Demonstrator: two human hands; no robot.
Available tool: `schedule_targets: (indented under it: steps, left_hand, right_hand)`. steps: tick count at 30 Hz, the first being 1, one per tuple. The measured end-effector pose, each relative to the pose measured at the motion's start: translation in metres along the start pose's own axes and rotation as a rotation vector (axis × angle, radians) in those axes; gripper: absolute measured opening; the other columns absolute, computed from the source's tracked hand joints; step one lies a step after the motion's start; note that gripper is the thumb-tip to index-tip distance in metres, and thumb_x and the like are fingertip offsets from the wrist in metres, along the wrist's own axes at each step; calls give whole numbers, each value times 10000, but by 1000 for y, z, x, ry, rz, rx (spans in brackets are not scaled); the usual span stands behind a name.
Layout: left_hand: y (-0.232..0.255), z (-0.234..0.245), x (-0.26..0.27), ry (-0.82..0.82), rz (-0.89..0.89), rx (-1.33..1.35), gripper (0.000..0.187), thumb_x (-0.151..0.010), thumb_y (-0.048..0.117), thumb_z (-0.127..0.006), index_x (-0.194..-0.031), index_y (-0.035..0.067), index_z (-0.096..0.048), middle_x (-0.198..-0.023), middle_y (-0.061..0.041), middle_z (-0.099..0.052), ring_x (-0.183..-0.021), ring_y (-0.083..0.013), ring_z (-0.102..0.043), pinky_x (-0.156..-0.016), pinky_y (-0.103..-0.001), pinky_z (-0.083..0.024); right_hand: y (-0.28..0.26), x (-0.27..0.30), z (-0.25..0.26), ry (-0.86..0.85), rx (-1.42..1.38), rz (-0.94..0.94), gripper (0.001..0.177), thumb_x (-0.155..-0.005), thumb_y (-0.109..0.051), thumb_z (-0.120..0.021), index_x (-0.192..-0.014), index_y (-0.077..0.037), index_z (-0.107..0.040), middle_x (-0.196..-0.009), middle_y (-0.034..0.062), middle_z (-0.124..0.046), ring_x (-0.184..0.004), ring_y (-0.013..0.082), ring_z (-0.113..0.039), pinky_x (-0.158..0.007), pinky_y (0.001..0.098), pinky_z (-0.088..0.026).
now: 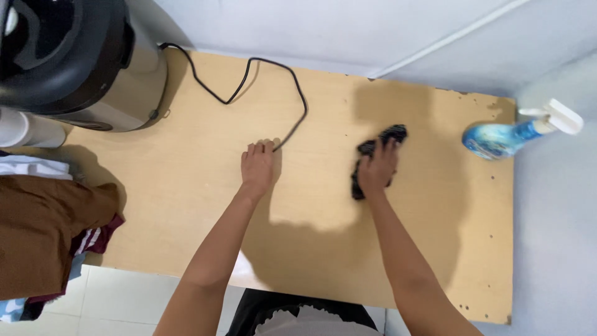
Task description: Wiping down a table surface using a spray bottle and a cloth after moving items aside.
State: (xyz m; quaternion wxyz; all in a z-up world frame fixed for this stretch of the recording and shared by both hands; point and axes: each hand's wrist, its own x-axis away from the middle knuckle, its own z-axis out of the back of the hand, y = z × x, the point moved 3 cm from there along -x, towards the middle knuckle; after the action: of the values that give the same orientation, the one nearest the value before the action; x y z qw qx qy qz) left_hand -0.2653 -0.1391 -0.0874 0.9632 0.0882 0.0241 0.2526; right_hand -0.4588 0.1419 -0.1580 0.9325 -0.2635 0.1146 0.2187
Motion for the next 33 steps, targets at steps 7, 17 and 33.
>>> schedule_targets:
  steps: [7,17,33]
  left_hand:
    - [-58,104,-10,376,278,557,164,-982,8,-622,-1142,-11,-646,-1091,-195,-658,-1002,-367,-639,-866,-456,-508]
    - [-131,150,-24,483,281,899,151,-1000,40,-634,-1144,1,-615,-946,-72,-669,-736,-132,-631,-678,-287,-530]
    - [-150,140,-99,305,71,1005,192,-961,77,-713,-1095,41,-580,-911,-3,-650,-694,-72,-605,-618,-250,-507]
  right_hand:
    - [-164,-10,-48,-87,-58,100,651,-901,-190,-610,-1504,5,-460,-1616,350,-280,-1522,519,-208,-1216,638,-187]
    - [-305,-41,-128,-236,-148,155,674,-906,-150,-584,-1519,53,-387,-1612,368,-197,-1526,513,-103,-1230,615,-99]
    - [-235,-140,-206,-117,-1879,-554,231,-1028,-242,-502,-1129,-50,-580,-859,84,-610,-686,204,-619,-618,363,-551]
